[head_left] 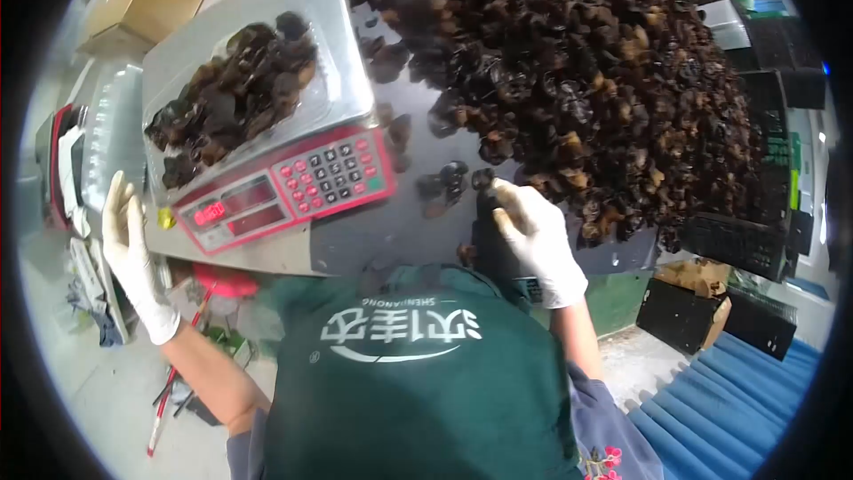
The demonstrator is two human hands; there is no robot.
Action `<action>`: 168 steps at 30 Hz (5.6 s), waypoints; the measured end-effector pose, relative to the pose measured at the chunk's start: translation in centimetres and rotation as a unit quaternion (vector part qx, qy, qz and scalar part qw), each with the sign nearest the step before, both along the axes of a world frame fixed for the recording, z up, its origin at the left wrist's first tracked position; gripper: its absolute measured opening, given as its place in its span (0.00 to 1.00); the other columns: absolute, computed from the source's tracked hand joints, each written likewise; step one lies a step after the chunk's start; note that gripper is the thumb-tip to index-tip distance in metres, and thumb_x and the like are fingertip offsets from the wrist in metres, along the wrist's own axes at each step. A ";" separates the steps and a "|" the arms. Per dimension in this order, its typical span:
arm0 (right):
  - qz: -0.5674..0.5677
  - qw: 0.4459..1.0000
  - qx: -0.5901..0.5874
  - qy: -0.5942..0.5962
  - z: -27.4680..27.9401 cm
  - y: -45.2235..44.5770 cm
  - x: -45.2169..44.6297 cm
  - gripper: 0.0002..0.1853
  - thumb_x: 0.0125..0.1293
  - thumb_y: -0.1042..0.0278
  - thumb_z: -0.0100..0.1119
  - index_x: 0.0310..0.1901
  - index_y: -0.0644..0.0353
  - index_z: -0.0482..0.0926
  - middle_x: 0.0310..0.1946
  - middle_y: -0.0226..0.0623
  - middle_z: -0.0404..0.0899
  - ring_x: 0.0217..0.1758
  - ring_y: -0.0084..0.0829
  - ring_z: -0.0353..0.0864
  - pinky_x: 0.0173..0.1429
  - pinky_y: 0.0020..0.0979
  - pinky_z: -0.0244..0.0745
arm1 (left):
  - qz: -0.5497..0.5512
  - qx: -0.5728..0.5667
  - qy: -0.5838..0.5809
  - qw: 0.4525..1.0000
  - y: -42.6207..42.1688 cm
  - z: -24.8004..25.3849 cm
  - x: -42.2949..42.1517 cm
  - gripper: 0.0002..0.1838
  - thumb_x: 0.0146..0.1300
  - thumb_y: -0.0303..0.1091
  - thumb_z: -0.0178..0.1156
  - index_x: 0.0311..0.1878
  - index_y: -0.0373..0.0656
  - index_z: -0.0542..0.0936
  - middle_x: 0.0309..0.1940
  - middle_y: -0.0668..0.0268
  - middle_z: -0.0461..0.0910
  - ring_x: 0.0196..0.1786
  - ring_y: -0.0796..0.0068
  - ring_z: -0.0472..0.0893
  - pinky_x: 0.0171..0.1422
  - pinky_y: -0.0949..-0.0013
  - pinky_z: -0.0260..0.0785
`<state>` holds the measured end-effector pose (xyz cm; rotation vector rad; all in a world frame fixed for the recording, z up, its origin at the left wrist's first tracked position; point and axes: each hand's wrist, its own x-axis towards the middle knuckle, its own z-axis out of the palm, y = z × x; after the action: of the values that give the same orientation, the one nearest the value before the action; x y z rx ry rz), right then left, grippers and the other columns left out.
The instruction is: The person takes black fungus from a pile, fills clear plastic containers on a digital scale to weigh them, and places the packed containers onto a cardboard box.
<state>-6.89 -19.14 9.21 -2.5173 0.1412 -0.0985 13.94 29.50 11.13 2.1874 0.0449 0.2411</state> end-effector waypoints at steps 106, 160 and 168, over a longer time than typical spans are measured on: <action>-0.134 0.980 0.066 0.133 -2.9 5.9 -6.0 0.39 0.58 0.64 0.75 0.71 0.55 0.69 0.56 0.46 0.75 0.50 0.46 0.85 0.52 0.40 0.83 | -0.046 0.034 -0.048 0.997 -1.2 -0.2 -2.4 0.23 0.76 0.26 0.58 0.73 0.44 0.75 0.71 0.67 0.77 0.62 0.79 0.78 0.73 0.68 0.67; 0.001 0.954 0.289 0.076 6.4 5.6 20.6 0.15 0.76 0.69 0.61 0.59 0.66 0.82 0.43 0.34 0.86 0.32 0.17 0.79 0.36 0.20 0.77 | -0.011 -0.053 0.016 0.998 0.1 2.6 -1.6 0.25 0.70 0.24 0.62 0.70 0.39 0.76 0.56 0.66 0.82 0.46 0.83 0.81 0.53 0.77 0.74; 0.015 0.923 0.350 0.159 5.8 9.0 21.9 0.07 0.72 0.72 0.61 0.46 0.66 0.80 0.29 0.32 0.81 0.21 0.18 0.78 0.24 0.21 0.73 | -0.084 -0.079 0.150 0.982 -3.7 2.8 1.6 0.14 0.70 0.27 0.63 0.56 0.33 0.79 0.25 0.63 0.83 0.18 0.79 0.78 0.24 0.73 0.71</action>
<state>15.03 -10.09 14.98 -1.7990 0.2236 0.3243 15.50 25.77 13.96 2.0384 0.0452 -0.1834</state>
